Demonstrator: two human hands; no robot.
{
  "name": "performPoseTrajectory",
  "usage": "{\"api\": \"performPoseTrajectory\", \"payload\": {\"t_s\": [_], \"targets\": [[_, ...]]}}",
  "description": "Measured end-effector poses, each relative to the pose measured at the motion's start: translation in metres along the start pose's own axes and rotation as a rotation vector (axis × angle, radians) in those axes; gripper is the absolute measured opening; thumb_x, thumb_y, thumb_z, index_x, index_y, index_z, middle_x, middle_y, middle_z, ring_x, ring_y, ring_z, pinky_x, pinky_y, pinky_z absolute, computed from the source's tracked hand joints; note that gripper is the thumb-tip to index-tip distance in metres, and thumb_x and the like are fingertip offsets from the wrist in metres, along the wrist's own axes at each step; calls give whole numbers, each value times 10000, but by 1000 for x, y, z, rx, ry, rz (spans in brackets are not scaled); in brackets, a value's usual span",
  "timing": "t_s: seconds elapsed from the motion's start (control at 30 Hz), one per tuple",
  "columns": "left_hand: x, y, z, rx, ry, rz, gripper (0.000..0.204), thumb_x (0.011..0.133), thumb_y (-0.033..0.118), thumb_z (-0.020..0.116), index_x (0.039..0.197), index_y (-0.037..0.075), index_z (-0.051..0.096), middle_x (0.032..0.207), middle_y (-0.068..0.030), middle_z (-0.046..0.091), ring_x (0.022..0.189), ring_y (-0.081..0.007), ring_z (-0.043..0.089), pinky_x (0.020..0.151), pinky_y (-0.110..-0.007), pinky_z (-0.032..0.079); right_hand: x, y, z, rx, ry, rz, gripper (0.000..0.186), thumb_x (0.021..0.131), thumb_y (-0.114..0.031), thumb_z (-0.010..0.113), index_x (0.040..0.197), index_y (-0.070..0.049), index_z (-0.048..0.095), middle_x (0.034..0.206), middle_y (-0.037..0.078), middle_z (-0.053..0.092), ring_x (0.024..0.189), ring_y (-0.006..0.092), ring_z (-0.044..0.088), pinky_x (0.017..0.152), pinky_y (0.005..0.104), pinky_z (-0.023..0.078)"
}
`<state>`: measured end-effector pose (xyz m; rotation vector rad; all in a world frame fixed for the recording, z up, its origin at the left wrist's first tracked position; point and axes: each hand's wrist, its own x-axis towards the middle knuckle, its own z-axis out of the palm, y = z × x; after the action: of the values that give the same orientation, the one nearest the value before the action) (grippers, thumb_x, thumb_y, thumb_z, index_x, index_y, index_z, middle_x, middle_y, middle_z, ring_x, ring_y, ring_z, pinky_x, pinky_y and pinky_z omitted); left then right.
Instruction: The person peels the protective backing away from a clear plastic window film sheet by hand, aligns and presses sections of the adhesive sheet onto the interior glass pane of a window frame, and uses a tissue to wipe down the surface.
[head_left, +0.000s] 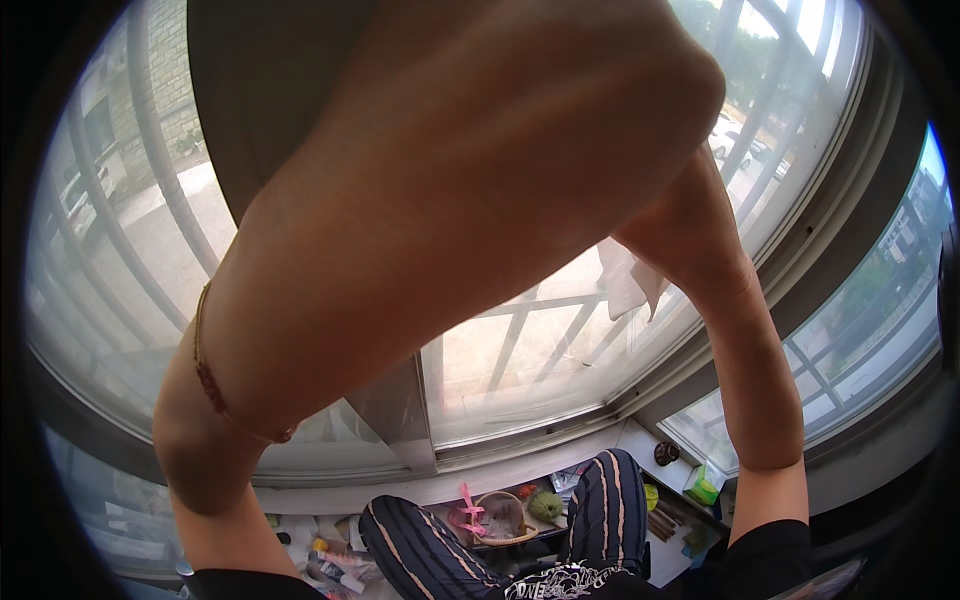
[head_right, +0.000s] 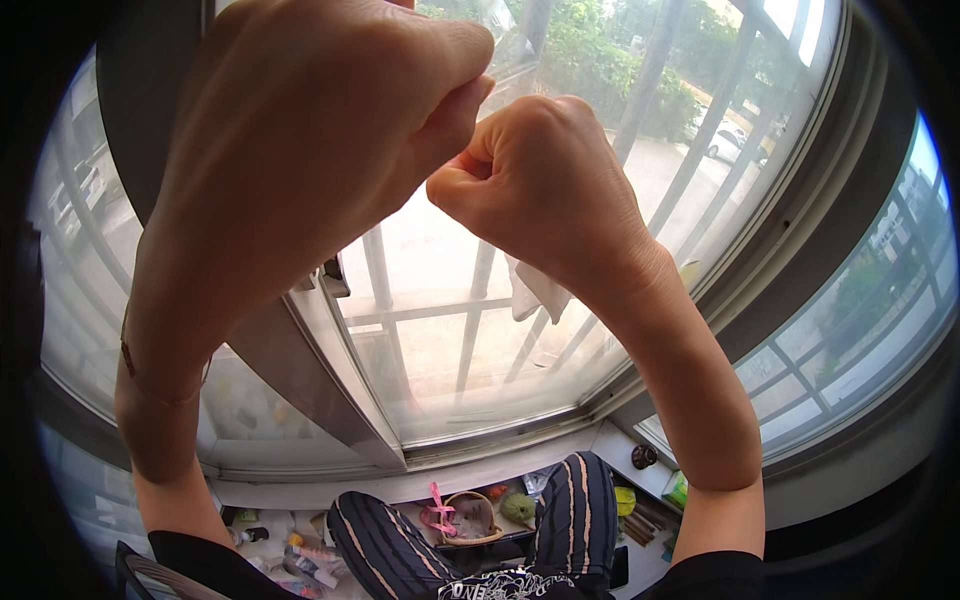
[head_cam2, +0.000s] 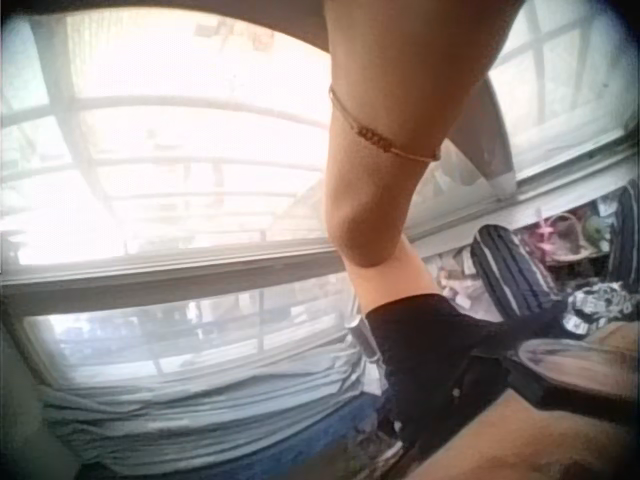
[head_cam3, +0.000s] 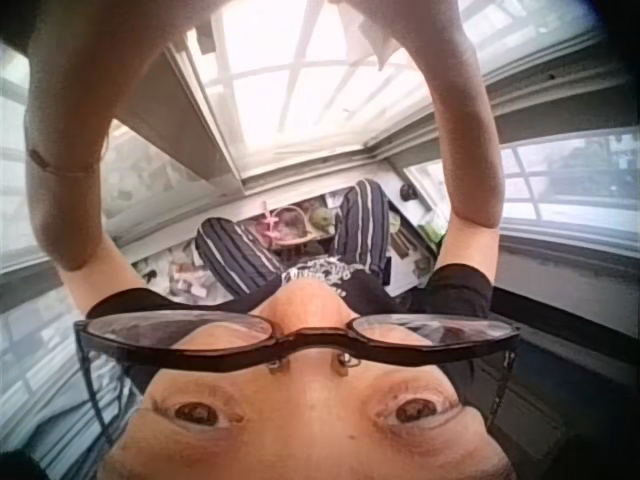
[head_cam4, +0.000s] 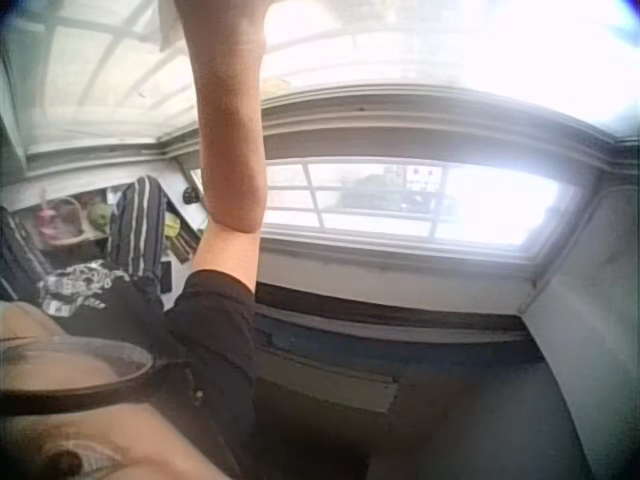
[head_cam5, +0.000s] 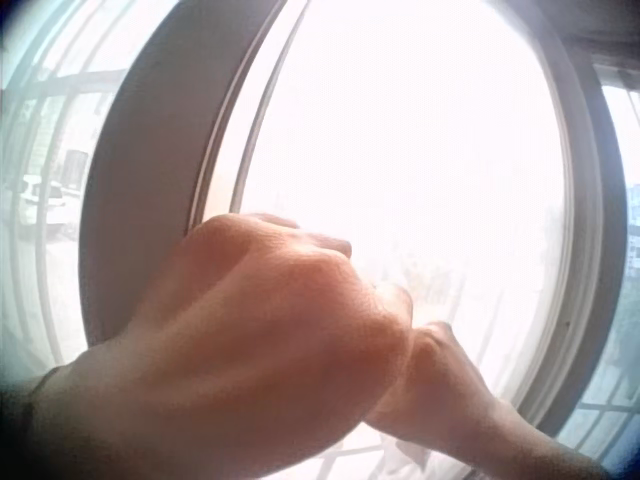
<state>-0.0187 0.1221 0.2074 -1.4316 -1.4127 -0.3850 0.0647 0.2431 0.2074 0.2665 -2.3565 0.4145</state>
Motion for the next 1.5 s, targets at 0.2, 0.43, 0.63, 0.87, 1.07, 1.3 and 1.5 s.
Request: {"api": "performPoseTrajectory", "payload": {"t_s": [0.2, 0.43, 0.63, 0.87, 1.07, 1.3, 1.5], "targets": [[-15, -2, -6, -7, -18, 14, 229, 894, 187, 601, 716, 44, 587, 581, -32, 541, 509, -95, 482, 478, -230, 363, -2, 9, 16, 34, -2, 9, 284, 740, -115, 628, 494, 9, 561, 446, 109, 521, 422, 181, 569, 477, 303, 468], [-21, 8, -14, 5, -67, 37, 226, 890, 185, 604, 714, 45, 588, 579, -36, 542, 509, -102, 490, 479, -234, 369, -6, 20, 10, 101, -30, 81, 343, 782, -127, 615, 459, -22, 570, 409, 48, 531, 402, 97, 577, 459, 260, 477], [-30, 5, -21, 45, -53, 34, 224, 887, 184, 608, 712, 45, 589, 578, -38, 544, 508, -108, 496, 479, -237, 374, -9, 17, 24, 35, -11, 9, 323, 763, -109, 606, 463, 0, 555, 408, 75, 523, 379, 131, 554, 444, 262, 458], [-25, 2, -23, 75, -42, 44, 222, 883, 182, 611, 709, 46, 590, 576, -42, 545, 508, -114, 504, 480, -240, 381, -10, 20, 18, 63, -9, 9, 320, 768, -118, 603, 473, -2, 554, 413, 73, 522, 382, 129, 550, 443, 261, 453], [-23, 2, -23, 83, -37, 47, 220, 880, 180, 614, 707, 47, 591, 574, -45, 547, 508, -120, 511, 481, -244, 386, -13, 17, 12, 97, -9, 3, 318, 771, -126, 601, 482, -4, 553, 417, 71, 521, 384, 127, 548, 443, 260, 450], [-22, 1, -25, 81, -35, 40, 218, 876, 178, 618, 704, 47, 592, 572, -48, 548, 507, -126, 519, 481, -247, 392, -20, 22, 12, 133, 40, 23, 316, 776, -135, 599, 492, -5, 553, 421, 69, 520, 387, 126, 544, 442, 259, 446], [-28, -3, -26, 89, -25, 38, 216, 873, 176, 621, 702, 48, 593, 571, -51, 550, 507, -132, 526, 482, -250, 398, -36, 16, 46, 73, 185, 24, 314, 780, -143, 597, 501, -7, 552, 425, 67, 519, 390, 124, 541, 441, 258, 442]]}}
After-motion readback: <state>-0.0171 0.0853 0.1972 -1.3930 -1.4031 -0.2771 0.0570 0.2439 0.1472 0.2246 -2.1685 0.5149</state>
